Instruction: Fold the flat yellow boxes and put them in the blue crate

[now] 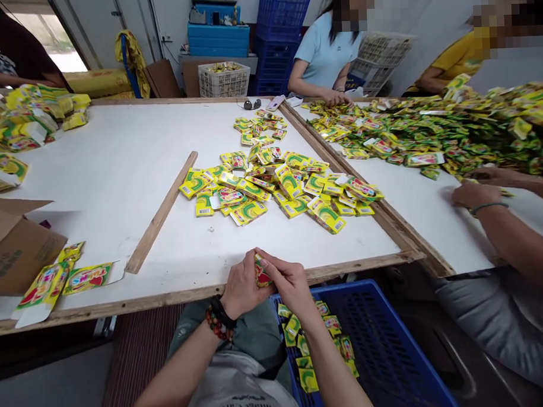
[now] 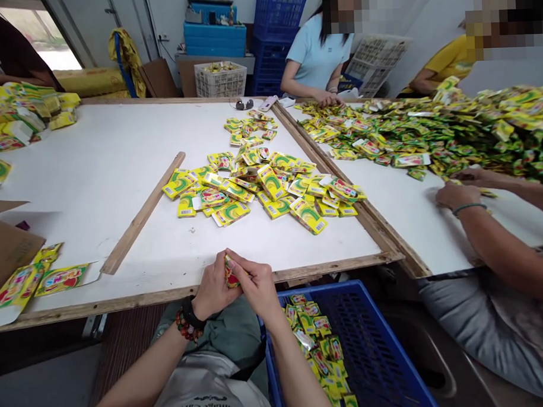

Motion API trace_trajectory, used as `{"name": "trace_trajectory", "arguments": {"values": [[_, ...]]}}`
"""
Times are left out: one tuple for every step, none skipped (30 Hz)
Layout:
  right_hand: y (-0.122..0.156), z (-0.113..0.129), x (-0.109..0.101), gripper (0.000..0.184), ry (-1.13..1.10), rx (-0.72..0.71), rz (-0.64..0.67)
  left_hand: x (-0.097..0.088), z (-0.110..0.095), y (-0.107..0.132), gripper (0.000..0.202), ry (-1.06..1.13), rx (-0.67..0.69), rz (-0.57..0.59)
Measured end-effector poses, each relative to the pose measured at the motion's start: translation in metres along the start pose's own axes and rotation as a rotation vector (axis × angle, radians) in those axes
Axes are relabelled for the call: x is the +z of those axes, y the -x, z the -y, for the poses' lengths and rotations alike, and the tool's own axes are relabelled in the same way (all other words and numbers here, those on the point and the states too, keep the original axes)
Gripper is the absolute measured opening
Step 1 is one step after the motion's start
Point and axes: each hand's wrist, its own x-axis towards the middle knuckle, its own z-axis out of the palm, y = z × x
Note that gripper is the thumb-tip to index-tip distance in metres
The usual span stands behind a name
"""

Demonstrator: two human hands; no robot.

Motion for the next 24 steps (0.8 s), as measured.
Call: {"name": "trace_trajectory", "arguments": {"values": [[0.001,0.0,0.001,0.04,0.033,-0.011,0.037,0.0,0.0,0.0,0.061,0.014,-0.013,-0.007],[0.002,0.0,0.003,0.045,0.081,-0.021,0.056,-0.001,0.0,-0.001,0.059,0.027,-0.025,-0.013],[0.003,-0.001,0.006,0.049,0.132,-0.035,0.056,-0.001,0.0,-0.001,0.057,0.036,-0.031,-0.016],[0.003,-0.002,0.009,0.05,0.175,-0.06,0.042,-0.001,0.0,-0.002,0.053,0.04,-0.032,-0.015],[0.004,-0.002,0.012,0.048,0.202,-0.1,0.021,-0.001,-0.001,-0.002,0.049,0.04,-0.028,-0.01],[0.006,-0.003,0.014,0.044,0.214,-0.148,0.003,-0.002,-0.002,-0.002,0.045,0.039,-0.019,-0.002],[0.008,-0.002,0.013,0.04,0.222,-0.195,-0.005,-0.002,-0.003,-0.002,0.043,0.045,-0.003,0.013],[0.011,-0.001,0.01,0.039,0.244,-0.232,-0.005,-0.004,-0.004,-0.001,0.043,0.059,0.019,0.029],[0.015,0.0,0.004,0.038,0.293,-0.247,-0.001,-0.006,-0.006,0.0,0.047,0.079,0.051,0.049],[0.021,0.002,-0.006,0.039,0.373,-0.228,0.013,-0.009,-0.008,0.003,0.055,0.1,0.089,0.069],[0.028,0.004,-0.018,0.04,0.481,-0.175,0.041,-0.012,-0.01,0.006,0.065,0.121,0.125,0.078],[0.034,0.005,-0.031,0.042,0.613,-0.094,0.074,-0.016,-0.011,0.01,0.074,0.14,0.151,0.077],[0.038,0.005,-0.044,0.045,0.752,-0.006,0.1,-0.02,-0.013,0.015,0.077,0.16,0.158,0.065],[0.039,0.004,-0.056,0.048,0.879,0.068,0.116,-0.024,-0.014,0.018,0.072,0.182,0.141,0.04],[0.036,0.002,-0.063,0.052,0.979,0.106,0.122,-0.026,-0.015,0.021,0.059,0.204,0.106,0.007],[0.028,-0.001,-0.066,0.055,1.041,0.104,0.121,-0.029,-0.016,0.023,0.042,0.22,0.063,-0.03],[0.015,-0.004,-0.063,0.056,1.062,0.068,0.117,-0.03,-0.017,0.024,0.028,0.226,0.028,-0.063],[-0.003,-0.008,-0.054,0.055,1.048,0.013,0.118,-0.031,-0.018,0.023,0.021,0.22,0.008,-0.091],[-0.025,-0.012,-0.042,0.053,1.005,-0.042,0.132,-0.031,-0.018,0.021,0.019,0.206,0.004,-0.12],[-0.048,-0.015,-0.027,0.055,0.964,-0.08,0.159,-0.031,-0.018,0.018,0.021,0.188,0.01,-0.147],[-0.072,-0.018,-0.011,0.058,0.93,-0.107,0.173,-0.031,-0.017,0.016,0.022,0.168,0.017,-0.174],[-0.094,-0.02,0.004,0.06,0.909,-0.129,0.176,-0.032,-0.016,0.013,0.024,0.15,0.016,-0.206],[-0.112,-0.021,0.016,0.057,0.886,-0.148,0.176,-0.033,-0.013,0.011,0.025,0.134,0.006,-0.241],[-0.127,-0.02,0.025,0.054,0.862,-0.162,0.17,-0.035,-0.01,0.009,0.025,0.122,-0.011,-0.276]]}}
